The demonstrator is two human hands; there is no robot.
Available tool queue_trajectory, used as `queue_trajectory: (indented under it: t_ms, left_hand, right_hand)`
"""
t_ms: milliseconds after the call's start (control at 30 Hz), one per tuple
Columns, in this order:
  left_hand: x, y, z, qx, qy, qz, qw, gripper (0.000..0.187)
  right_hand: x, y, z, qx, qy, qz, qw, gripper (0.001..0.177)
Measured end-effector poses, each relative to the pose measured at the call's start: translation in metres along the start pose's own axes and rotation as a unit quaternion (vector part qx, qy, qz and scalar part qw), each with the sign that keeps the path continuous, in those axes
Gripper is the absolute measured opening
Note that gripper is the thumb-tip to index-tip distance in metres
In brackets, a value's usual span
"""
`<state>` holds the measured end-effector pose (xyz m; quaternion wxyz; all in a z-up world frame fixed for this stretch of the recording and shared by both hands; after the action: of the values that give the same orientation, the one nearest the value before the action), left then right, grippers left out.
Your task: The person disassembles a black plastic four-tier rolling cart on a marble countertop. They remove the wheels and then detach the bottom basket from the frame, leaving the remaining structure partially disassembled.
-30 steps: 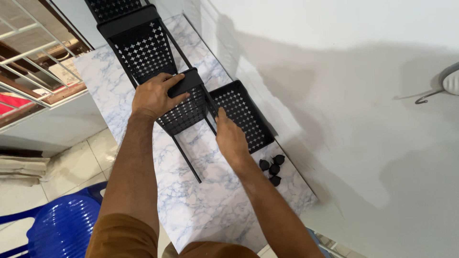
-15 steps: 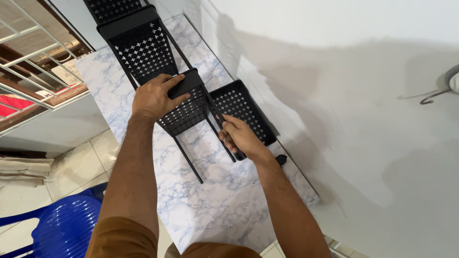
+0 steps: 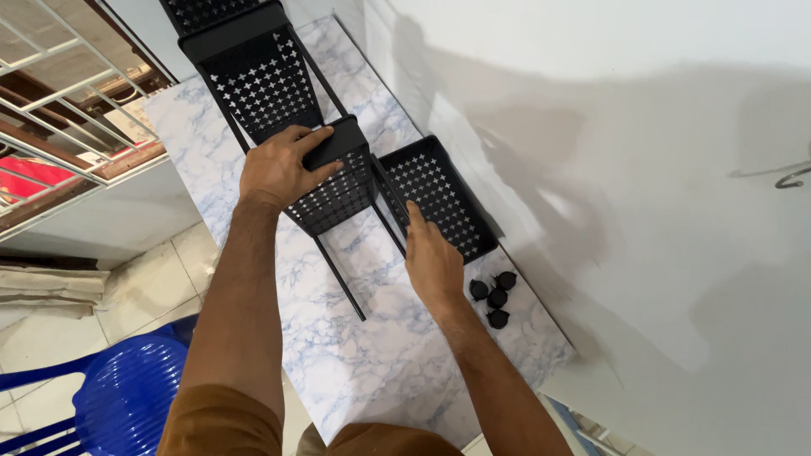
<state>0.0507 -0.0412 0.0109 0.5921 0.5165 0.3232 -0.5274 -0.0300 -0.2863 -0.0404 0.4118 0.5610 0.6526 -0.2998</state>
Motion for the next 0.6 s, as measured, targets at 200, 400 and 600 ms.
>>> queue_trajectory:
  t_ms: [200,400,600]
  left_hand:
    - [-0.006,-0.003,0.004,0.032,0.012,0.04,0.999,0.056]
    - [-0.009,-0.002,0.008,0.043,0.039,0.044,0.997,0.06]
    - [-0.007,0.003,0.007,0.032,0.032,0.013,0.999,0.059]
  right_hand:
    - [0.012,0.005,0.032,0.005,-0.002,0.03,1.0,0.05]
    - [0.053,0.026,0.074,0.023,0.032,-0.033,0.999,0.06]
    - [0.109,0.041,0.118,0.051,0.055,-0.106,0.992,0.059]
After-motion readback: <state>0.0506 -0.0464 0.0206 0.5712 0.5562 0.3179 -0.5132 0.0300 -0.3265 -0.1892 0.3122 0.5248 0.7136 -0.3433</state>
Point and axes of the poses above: each hand's wrist, its own y-axis towards the middle knuckle, its own x-axis out of the palm, z = x × y, the point moved 7 cm from there along y, towards the middle knuckle, and after that the axes turned 2 degrees about -y, right-handed, at the moved point
